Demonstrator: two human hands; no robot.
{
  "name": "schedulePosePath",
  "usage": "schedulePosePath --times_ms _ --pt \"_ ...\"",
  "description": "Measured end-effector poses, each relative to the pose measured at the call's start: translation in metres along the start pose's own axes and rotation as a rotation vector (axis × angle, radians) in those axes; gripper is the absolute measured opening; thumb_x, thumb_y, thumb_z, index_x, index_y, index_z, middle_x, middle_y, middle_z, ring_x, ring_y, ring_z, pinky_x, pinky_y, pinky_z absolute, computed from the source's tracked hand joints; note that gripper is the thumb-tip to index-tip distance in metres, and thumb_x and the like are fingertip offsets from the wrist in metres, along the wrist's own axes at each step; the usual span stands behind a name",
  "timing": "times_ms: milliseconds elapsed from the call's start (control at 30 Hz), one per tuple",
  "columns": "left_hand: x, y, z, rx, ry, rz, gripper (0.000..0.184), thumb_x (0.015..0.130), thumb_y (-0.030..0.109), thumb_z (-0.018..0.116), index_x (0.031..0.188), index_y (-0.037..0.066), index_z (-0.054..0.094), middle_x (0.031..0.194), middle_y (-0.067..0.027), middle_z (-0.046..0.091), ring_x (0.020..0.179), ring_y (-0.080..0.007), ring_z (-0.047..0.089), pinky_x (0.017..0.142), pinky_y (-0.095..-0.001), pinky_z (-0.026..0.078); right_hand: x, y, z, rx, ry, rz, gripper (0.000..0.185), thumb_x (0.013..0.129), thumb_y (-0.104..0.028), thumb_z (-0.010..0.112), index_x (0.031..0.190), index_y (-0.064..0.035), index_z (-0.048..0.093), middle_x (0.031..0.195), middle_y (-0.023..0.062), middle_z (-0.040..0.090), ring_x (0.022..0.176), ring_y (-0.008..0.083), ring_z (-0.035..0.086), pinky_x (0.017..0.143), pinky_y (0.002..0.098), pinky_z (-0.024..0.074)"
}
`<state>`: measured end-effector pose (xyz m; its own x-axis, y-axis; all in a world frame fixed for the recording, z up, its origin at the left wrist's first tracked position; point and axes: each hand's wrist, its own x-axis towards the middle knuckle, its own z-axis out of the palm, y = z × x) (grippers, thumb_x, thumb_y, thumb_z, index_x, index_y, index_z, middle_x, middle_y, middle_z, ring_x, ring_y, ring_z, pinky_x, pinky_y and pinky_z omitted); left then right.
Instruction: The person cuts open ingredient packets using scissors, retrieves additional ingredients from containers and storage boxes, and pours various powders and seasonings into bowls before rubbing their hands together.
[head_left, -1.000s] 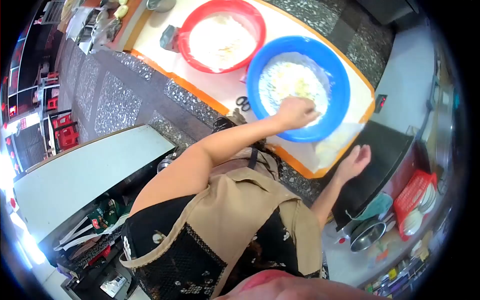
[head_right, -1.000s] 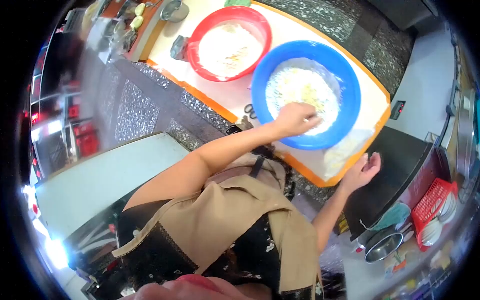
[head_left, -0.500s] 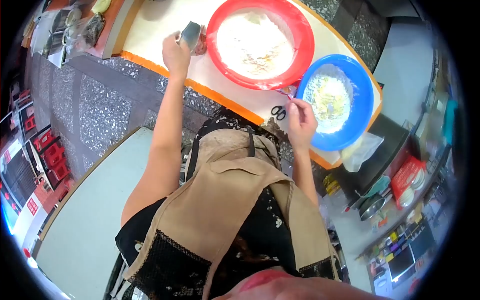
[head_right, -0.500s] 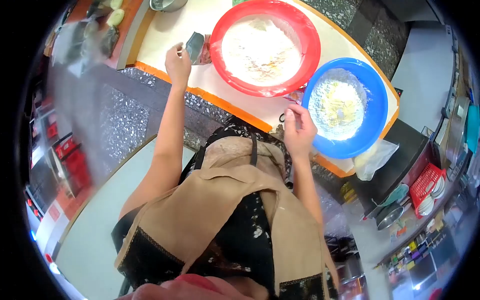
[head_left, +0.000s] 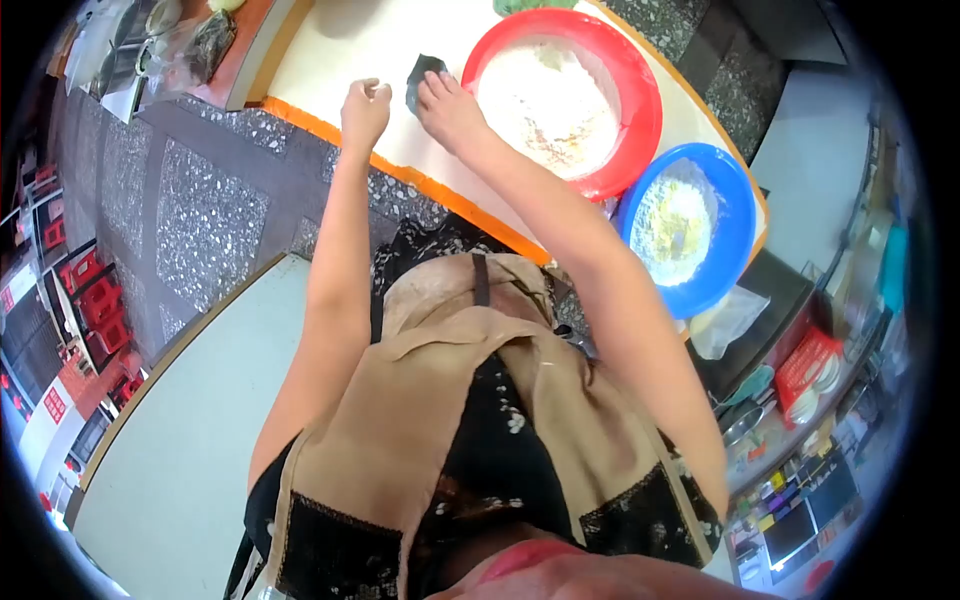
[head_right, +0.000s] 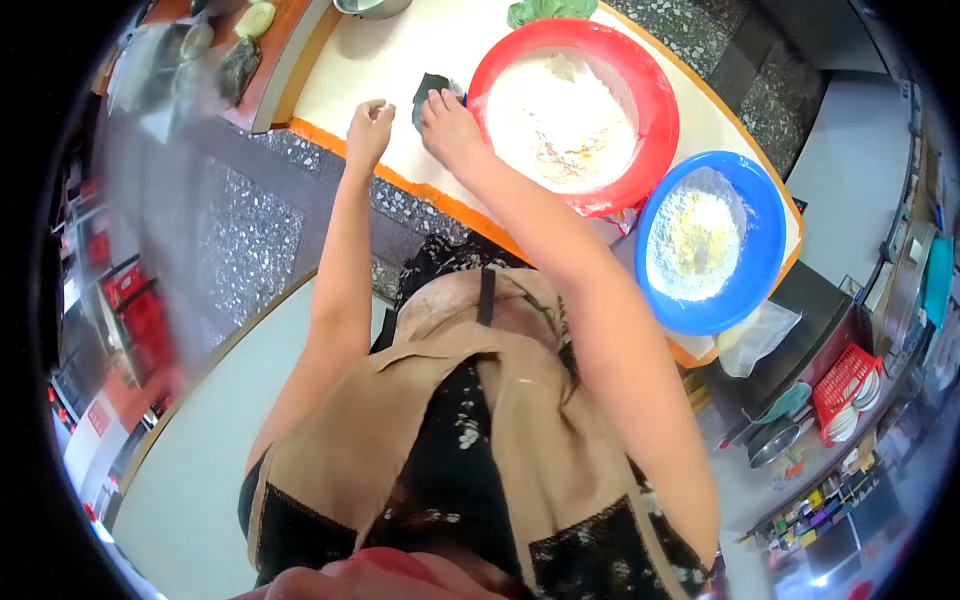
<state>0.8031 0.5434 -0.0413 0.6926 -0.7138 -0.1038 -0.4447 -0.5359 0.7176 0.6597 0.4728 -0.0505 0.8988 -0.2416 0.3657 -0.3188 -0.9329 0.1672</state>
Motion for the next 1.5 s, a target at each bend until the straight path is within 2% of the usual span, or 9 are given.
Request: schedulePosePath --times_ms 100,267,367,433,733,933,1100,1167,1500 --pt "-0.01 -0.007 -0.002 -0.451 -0.201 -0.319 0.04 0.082 0.028 0.054 0.11 -0.001 0.054 0.1 -0.0119 0.06 0.092 -0.0244 0.058 0.079 -0.0332 0.045 0.005 0.023 0.023 0.175 -0.478 -0.147 0.01 0.071 -0.01 0.053 0.069 -0.0117 0.062 0.078 0.0043 0.061 0.085 0.0202 0.057 0.097 0.0359 0.0335" --pt "-0.056 -0.057 0.005 -0.959 -0.113 -0.573 0.074 0.085 0.052 0.045 0.136 0.006 0.019 0.134 -0.0166 0.033 0.125 -0.031 0.029 0.099 -0.0471 0.024 0.012 0.008 -0.027 0.419 -0.244 0.007 0.01 0.072 -0.013 0.053 0.07 -0.0091 0.062 0.065 0.0073 0.062 0.07 0.0218 0.061 0.082 0.0395 0.0439" --pt "-0.085 -0.021 0.009 -1.337 -0.184 -0.497 0.08 0.083 0.064 0.033 0.137 0.007 0.02 0.133 -0.0138 0.036 0.123 -0.0298 0.033 0.101 -0.0429 0.025 0.014 -0.008 -0.08 0.708 -0.459 0.401 0.012 0.074 -0.015 0.052 0.074 -0.0043 0.058 0.064 0.0141 0.06 0.064 0.0314 0.06 0.065 0.0439 0.0466" --pt "-0.089 -0.017 0.01 -1.426 -0.276 -0.441 0.08 0.082 0.065 0.03 0.136 0.007 0.023 0.131 -0.0131 0.038 0.121 -0.0285 0.035 0.101 -0.0415 0.027 0.008 -0.013 -0.103 0.938 -0.113 0.538 0.016 0.077 -0.015 0.054 0.069 -0.0003 0.052 0.062 0.0177 0.056 0.054 0.0355 0.055 0.049 0.043 0.0428" --pt "-0.112 0.059 0.043 -1.437 -0.513 -0.597 0.087 0.076 0.074 0.025 0.126 0.004 0.039 0.119 -0.0126 0.051 0.109 -0.0276 0.05 0.094 -0.0399 0.038 -0.043 0.015 -0.144 1.824 -0.263 1.226 0.033 0.083 -0.014 0.057 0.111 0.0028 0.054 0.097 0.0065 0.06 0.087 0.0113 0.055 0.075 0.0256 0.0452" --pt "-0.109 0.078 0.042 -1.524 -0.698 -0.601 0.081 0.083 0.067 0.022 0.127 0.001 0.038 0.122 -0.0157 0.049 0.112 -0.0286 0.048 0.095 -0.0408 0.039 -0.108 0.061 -0.176 3.17 0.031 0.97 0.045 0.079 -0.015 0.042 0.119 0.0067 0.042 0.118 0.0186 0.05 0.11 0.029 0.048 0.093 0.0407 0.0371" --pt "-0.116 0.071 0.068 -1.338 -0.808 -0.645 0.068 0.089 0.055 0.026 0.129 0.001 0.036 0.12 -0.0161 0.051 0.111 -0.0255 0.05 0.094 -0.0388 0.04 -0.123 0.043 -0.178 1.921 -0.412 1.516 0.032 0.076 -0.01 0.055 0.106 0.0009 0.057 0.098 0.0151 0.061 0.085 0.0252 0.061 0.074 0.0362 0.0482" --pt "-0.125 0.074 0.068 -1.285 -0.878 -0.675 0.064 0.089 0.052 0.03 0.127 0.001 0.037 0.118 -0.0148 0.052 0.107 -0.024 0.052 0.091 -0.038 0.043 -0.131 0.031 -0.161 1.118 -0.287 0.83 0.033 0.078 -0.021 0.058 0.106 -0.0041 0.058 0.095 0.0138 0.062 0.083 0.0237 0.061 0.072 0.0329 0.0473" --pt "-0.138 0.077 0.061 -1.319 -0.984 -0.893 0.056 0.09 0.05 0.033 0.119 0.004 0.046 0.112 -0.0121 0.057 0.1 -0.022 0.057 0.085 -0.0372 0.047 -0.119 0.02 -0.11 0.783 -0.526 0.362 0.025 0.076 -0.023 0.057 0.095 -0.0068 0.059 0.088 0.01 0.062 0.076 0.0228 0.059 0.068 0.0317 0.0461"
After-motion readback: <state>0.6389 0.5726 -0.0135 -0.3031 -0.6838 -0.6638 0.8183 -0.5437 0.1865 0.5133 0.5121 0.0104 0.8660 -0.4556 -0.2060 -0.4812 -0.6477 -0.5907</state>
